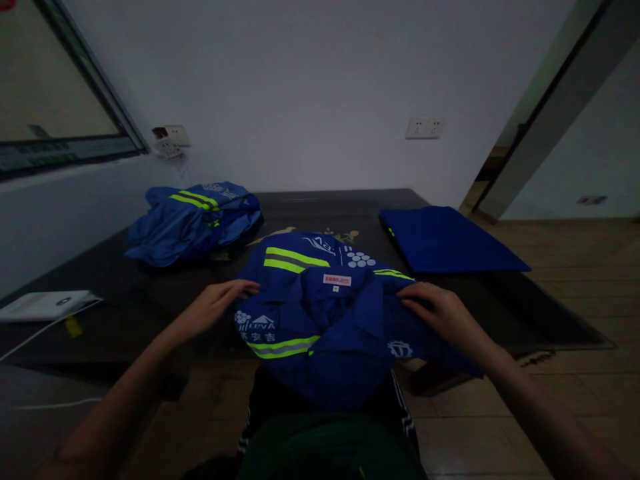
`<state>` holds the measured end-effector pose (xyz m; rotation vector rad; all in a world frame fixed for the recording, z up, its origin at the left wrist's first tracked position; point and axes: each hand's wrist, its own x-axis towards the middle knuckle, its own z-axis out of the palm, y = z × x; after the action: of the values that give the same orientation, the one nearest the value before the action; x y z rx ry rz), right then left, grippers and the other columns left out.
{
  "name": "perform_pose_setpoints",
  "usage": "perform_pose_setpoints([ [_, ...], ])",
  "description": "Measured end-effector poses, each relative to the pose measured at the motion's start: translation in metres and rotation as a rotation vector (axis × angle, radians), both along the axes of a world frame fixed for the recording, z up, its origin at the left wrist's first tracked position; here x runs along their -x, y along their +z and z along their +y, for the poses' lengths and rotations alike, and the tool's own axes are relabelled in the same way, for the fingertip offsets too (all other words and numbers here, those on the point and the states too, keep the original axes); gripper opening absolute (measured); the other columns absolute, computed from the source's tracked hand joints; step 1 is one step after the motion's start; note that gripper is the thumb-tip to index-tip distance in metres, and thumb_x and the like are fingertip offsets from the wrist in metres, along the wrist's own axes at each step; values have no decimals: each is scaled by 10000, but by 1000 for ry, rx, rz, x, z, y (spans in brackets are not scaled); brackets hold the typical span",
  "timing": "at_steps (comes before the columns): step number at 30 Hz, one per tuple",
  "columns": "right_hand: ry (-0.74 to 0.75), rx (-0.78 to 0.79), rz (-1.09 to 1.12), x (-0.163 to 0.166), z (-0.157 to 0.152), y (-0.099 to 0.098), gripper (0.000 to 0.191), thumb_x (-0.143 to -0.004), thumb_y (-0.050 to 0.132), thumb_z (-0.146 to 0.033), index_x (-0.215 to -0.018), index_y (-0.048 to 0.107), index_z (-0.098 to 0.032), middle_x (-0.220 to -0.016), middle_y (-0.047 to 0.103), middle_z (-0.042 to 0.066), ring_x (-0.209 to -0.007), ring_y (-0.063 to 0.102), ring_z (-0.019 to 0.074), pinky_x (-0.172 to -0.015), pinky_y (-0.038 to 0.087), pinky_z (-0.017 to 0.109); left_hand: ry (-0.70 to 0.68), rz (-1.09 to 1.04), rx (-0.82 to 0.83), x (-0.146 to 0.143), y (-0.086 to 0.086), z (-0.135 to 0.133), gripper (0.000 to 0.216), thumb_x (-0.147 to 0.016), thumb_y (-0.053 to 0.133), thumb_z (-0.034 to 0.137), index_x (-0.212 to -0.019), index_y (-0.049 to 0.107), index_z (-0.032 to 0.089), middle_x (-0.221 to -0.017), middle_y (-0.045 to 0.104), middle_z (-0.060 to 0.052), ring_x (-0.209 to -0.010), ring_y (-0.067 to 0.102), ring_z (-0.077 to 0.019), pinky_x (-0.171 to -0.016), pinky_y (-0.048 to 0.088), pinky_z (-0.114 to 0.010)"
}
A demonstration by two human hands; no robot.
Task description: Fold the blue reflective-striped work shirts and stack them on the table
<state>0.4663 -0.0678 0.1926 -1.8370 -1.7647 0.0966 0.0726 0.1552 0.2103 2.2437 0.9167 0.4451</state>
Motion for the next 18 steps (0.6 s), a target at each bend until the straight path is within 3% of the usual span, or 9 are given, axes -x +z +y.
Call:
perform_pose_setpoints([
  [4,-25,162,-118,12,29,-11,212,-819,598,-256,-1002,694,-209,-1086,696,88,-1030,633,276,-901,488,419,-114,183,86,-26,0,12,478,-829,522,521,-1124,657,169,-1126,689,-89,-1018,640,-252,-899,489,-326],
  [7,-15,238,-162,20,38,-14,165,-794,585,-181,-921,688,-201,-994,702,77,-949,644,248,-834,487,362,-221,248,166,-36,-6,16,488,-769,605,442,-1173,620,168,-1119,680,-85,-970,647,-236,-834,501,-293],
  [12,-68,133,-20,12,36,-6,112,-834,548,-258,-814,650,-218,-888,712,38,-834,656,217,-749,478,325,-228,183,126,-40,-4,17,313,-791,572,423,-921,671,155,-923,698,-52,-846,637,-214,-761,498,-286],
  [15,-137,-10,70,0,28,10,177,-840,555,-368,-839,652,-221,-815,713,36,-739,659,215,-675,484,320,-143,46,-52,-39,11,14,317,-845,511,436,-838,650,151,-838,676,-50,-792,624,-202,-734,503,-298],
  [18,-230,-223,111,-6,15,29,250,-838,548,-449,-840,643,-218,-762,695,35,-677,647,203,-610,487,295,-54,-218,-378,-37,25,0,243,-900,490,375,-898,614,165,-1036,669,-92,-990,612,-224,-896,484,-367],
])
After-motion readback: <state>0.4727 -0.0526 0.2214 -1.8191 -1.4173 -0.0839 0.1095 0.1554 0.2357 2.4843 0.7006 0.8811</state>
